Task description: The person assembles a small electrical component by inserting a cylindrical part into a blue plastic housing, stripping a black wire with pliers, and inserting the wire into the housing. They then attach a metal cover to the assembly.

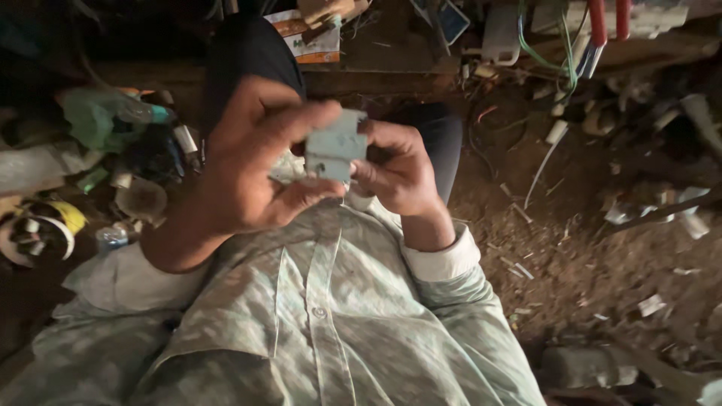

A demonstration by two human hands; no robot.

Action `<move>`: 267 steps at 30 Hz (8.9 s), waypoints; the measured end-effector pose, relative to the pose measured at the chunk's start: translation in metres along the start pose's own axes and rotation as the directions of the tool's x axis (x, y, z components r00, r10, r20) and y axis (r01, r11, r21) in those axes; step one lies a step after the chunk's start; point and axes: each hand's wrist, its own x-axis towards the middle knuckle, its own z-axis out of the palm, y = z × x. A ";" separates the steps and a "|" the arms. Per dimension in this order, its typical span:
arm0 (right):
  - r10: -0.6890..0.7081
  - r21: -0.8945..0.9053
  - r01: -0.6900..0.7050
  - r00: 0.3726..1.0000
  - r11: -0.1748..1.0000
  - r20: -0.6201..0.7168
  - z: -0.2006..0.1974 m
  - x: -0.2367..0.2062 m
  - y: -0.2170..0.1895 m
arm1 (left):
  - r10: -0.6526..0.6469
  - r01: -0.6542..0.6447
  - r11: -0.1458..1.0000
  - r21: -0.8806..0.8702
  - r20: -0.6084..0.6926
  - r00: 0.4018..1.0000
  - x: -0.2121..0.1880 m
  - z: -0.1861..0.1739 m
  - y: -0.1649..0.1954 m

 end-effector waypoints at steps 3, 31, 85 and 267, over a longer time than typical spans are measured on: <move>-0.194 -0.011 0.196 0.978 0.981 0.075 -0.004 0.005 0.006 | 0.035 -0.036 0.999 0.006 0.019 0.999 -0.003 -0.001 0.002; -0.115 0.139 0.093 0.981 0.986 0.158 -0.028 -0.011 0.043 | 0.273 -0.296 0.941 0.161 0.153 0.950 -0.011 0.014 0.008; 0.059 0.154 -0.066 0.997 0.986 0.050 -0.009 -0.029 0.056 | 0.237 -0.251 0.966 0.067 0.166 0.957 -0.032 0.038 -0.004; -0.148 -0.915 0.307 0.950 0.262 0.276 0.041 -0.014 -0.026 | -0.435 0.214 0.776 -0.593 -0.258 0.863 -0.042 0.044 -0.060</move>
